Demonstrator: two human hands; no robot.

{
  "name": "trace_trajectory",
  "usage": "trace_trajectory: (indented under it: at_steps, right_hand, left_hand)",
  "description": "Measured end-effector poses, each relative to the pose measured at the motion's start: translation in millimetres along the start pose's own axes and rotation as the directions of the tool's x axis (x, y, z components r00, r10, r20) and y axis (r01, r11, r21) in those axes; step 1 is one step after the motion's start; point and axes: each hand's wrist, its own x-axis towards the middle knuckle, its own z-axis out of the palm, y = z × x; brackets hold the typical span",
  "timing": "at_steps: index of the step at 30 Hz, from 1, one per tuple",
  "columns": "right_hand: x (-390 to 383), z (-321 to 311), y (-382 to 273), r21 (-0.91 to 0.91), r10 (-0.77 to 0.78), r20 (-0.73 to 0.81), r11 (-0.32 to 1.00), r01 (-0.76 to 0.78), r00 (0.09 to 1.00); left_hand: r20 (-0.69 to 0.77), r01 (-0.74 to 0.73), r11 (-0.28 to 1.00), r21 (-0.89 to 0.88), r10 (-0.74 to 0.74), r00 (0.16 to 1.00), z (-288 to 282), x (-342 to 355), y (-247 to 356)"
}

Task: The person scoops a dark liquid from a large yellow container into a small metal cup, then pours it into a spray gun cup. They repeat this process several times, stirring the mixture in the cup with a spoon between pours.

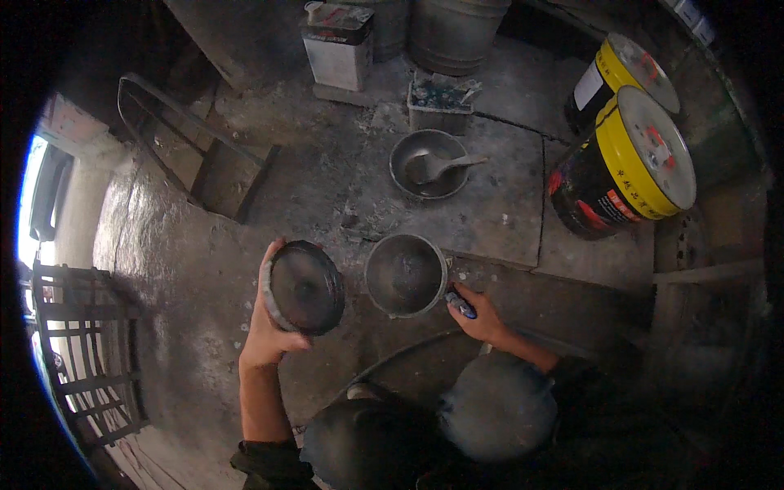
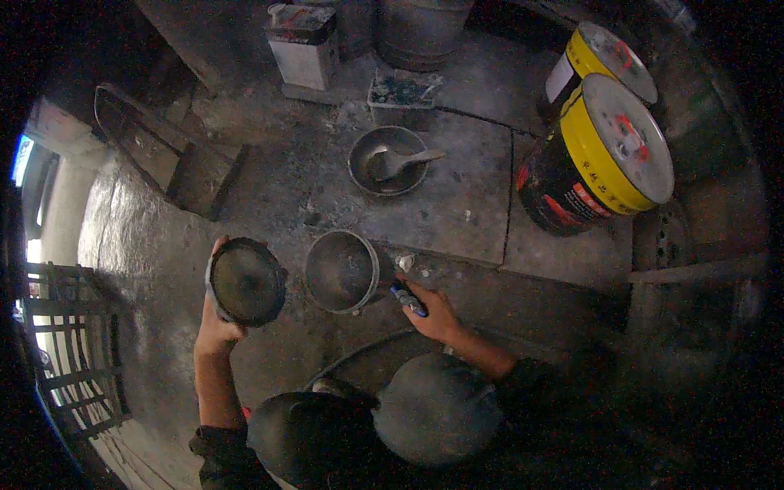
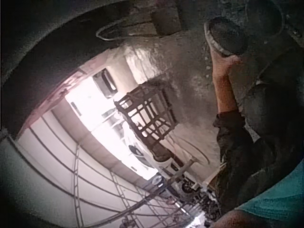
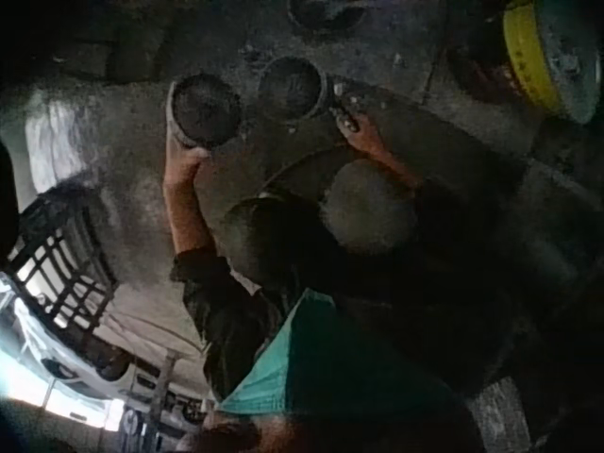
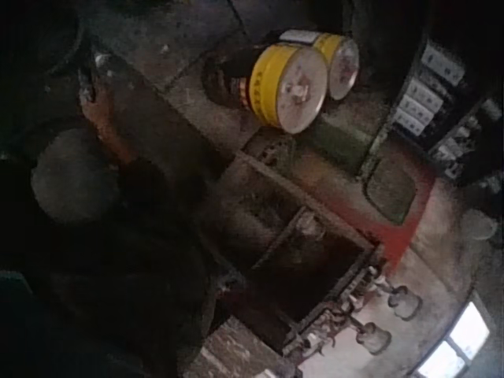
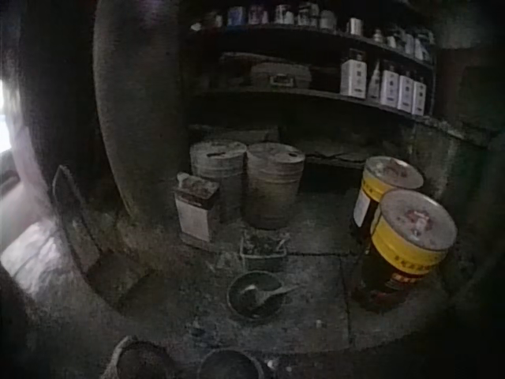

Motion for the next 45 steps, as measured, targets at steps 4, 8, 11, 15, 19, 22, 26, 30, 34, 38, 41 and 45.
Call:
trace_trajectory:
  at_steps: [4,8,11,15,19,22,26,30,34,38,41,45]
  right_hand:
    - [-0.1,-1.1,-1.0,-0.028,0.026,0.039,0.999,-0.025,0.999]
    - [-8.8,-4.7,-9.3,-0.184,-0.085,-0.036,0.98,0.077,0.996]
    - [-6.2,-11.2,0.5,-0.058,0.007,-0.068,0.998,-0.011,0.998]
    - [-17.4,-24.9,23.3,-0.086,-0.029,-0.157,0.996,0.016,0.987]
    - [-24.0,-55.5,11.7,-0.135,-0.012,-0.195,0.991,-0.014,0.981]
    - [-32.5,-75.3,39.4,-0.224,-0.089,-0.248,0.974,0.032,0.965]
    - [-12.9,-89.8,13.6,-0.114,0.063,-0.326,0.988,-0.105,0.943]
    - [2.9,-125.6,21.9,-0.044,0.149,-0.349,0.984,-0.175,0.925]
    - [29.1,-164.9,17.1,-0.188,0.051,-0.253,0.977,-0.101,0.966]
    - [56.9,-182.4,-6.4,-0.351,0.032,-0.231,0.929,-0.114,0.972]
    - [63.4,-186.9,-37.8,-0.643,-0.042,-0.287,0.749,-0.161,0.957]
    - [73.6,-192.6,-60.0,-0.804,-0.091,-0.28,0.566,-0.181,0.956]
  left_hand:
    - [-0.186,0.247,0.854,0.458,-0.18,0.966,-49.4,-0.6,-44.3]
    - [-0.447,0.448,0.194,0.873,-0.055,0.893,-72.2,-10.0,-64.6]
    - [-0.449,0.389,0.824,0.411,-0.189,0.873,-72.7,-14.8,-61.8]
    - [-0.32,0.243,0.97,0.019,-0.224,0.92,-67.7,-25.5,-75.0]
    - [-0.276,0.201,0.962,-0.182,-0.246,0.929,-54.5,-36.8,-86.4]
    - [-0.312,0.227,0.961,-0.155,-0.266,0.912,-69.2,-48.8,-116.8]
    - [-0.33,0.164,0.955,-0.245,-0.241,0.912,-91.7,-66.5,-144.4]
    - [-0.284,0.163,0.901,-0.403,-0.292,0.913,-84.9,-73.1,-150.0]
    - [-0.271,0.145,0.885,-0.443,-0.286,0.919,-70.6,-72.5,-152.0]
    - [-0.291,0.118,0.891,-0.438,-0.264,0.919,-69.2,-75.5,-157.7]
    - [-0.3,0.108,0.897,-0.429,-0.254,0.919,-69.3,-79.3,-159.8]
    - [-0.286,0.081,0.893,-0.442,-0.226,0.931,-67.3,-78.6,-155.6]
